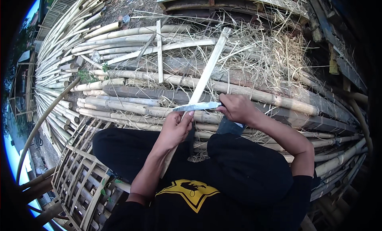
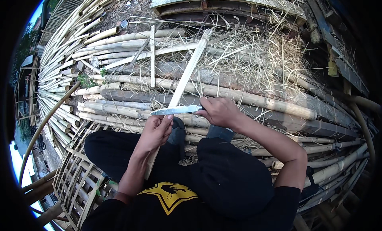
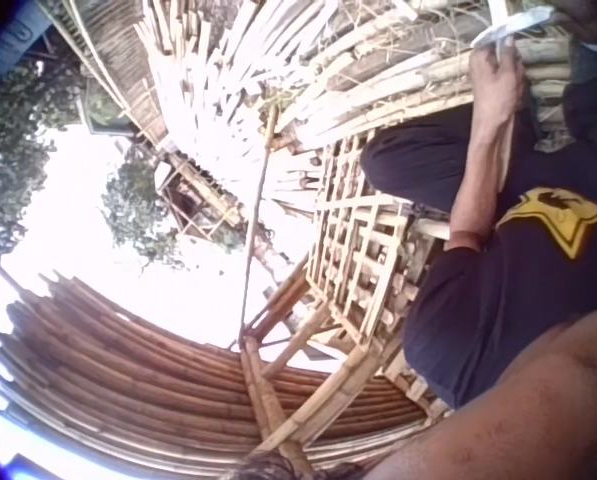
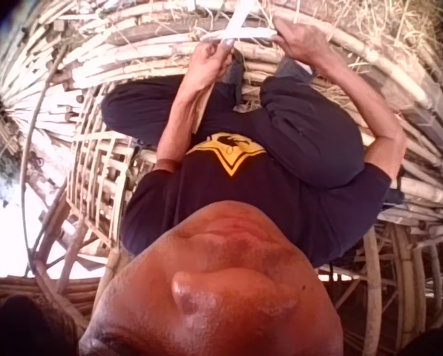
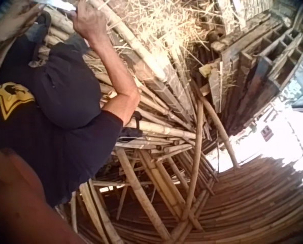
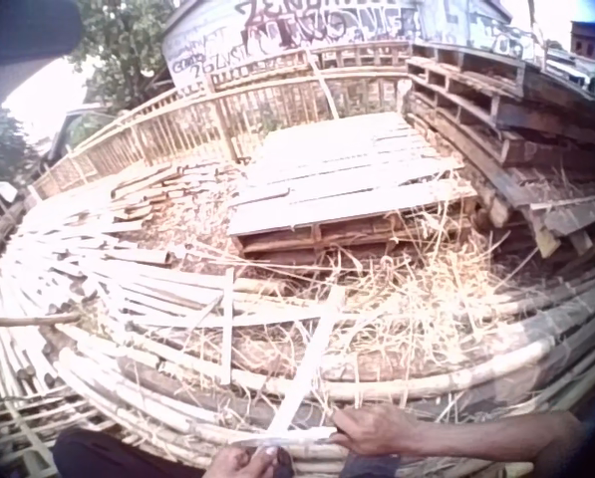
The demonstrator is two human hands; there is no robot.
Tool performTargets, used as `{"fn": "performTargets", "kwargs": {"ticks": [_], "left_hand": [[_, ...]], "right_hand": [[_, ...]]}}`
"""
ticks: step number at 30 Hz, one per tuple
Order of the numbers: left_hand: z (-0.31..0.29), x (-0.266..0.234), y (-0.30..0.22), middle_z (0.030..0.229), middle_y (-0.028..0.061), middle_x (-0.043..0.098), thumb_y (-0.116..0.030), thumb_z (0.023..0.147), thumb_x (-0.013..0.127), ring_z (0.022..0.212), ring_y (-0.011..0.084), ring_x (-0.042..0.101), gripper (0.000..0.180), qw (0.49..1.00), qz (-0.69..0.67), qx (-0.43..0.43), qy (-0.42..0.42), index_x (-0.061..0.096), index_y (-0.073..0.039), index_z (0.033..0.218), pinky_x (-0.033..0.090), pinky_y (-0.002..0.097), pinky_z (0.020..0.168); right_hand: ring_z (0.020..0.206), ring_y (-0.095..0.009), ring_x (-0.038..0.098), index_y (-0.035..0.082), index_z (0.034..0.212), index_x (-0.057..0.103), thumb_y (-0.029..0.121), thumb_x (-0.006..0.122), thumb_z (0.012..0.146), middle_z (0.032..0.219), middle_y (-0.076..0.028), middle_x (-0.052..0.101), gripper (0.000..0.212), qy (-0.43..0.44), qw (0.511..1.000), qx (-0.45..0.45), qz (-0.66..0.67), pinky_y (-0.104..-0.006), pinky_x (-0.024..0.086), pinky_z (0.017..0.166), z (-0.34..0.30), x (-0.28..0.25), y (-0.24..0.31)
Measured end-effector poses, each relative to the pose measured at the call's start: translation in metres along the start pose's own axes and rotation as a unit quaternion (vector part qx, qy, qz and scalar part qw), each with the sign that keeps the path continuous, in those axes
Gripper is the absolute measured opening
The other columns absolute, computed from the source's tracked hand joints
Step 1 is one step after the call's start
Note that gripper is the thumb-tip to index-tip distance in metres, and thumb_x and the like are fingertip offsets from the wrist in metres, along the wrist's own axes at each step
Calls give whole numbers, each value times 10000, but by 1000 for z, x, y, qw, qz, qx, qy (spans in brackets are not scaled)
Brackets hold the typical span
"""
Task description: The person holds a strip of bamboo by hand and shaves along its length using a knife.
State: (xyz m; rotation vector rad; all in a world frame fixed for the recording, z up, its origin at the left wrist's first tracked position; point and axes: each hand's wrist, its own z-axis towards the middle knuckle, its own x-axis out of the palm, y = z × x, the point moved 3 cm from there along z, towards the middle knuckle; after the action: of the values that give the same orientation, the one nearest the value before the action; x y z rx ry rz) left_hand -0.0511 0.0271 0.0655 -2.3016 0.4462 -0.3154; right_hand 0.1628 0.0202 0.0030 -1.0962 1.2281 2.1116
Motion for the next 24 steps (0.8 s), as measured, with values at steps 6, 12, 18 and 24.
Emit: {"fn": "performTargets", "kwargs": {"ticks": [6,12,18,24], "left_hand": [[-1,31,-7,521,-71,333,-262,1017,450,379,13,254,242,998,20,21,59,456,-73,865,196,205,347],[13,14,-4,508,-76,324,-255,1019,446,363,8,235,257,999,9,11,29,458,-69,842,173,204,332],[14,10,-3,501,-78,319,-271,1019,445,348,13,227,274,999,-32,1,32,450,-70,832,166,208,321],[10,9,-3,503,-72,313,-268,1019,445,347,17,221,271,999,-31,-8,33,446,-76,826,170,212,319]], "right_hand": [[460,-242,580,63,736,477,543,367,966,523,-75,529,544,-211,943,70,-246,-359,429,404,33,-67,-137],[396,-53,271,111,821,429,664,271,943,515,71,279,588,82,589,375,712,-232,240,375,26,-18,-94],[595,-434,549,29,949,462,340,466,975,699,-202,578,312,-15,982,149,119,-469,433,490,14,-11,-20],[632,-371,605,46,933,473,357,475,967,698,-164,578,314,52,994,73,59,-439,474,533,3,-1,-2]]}}
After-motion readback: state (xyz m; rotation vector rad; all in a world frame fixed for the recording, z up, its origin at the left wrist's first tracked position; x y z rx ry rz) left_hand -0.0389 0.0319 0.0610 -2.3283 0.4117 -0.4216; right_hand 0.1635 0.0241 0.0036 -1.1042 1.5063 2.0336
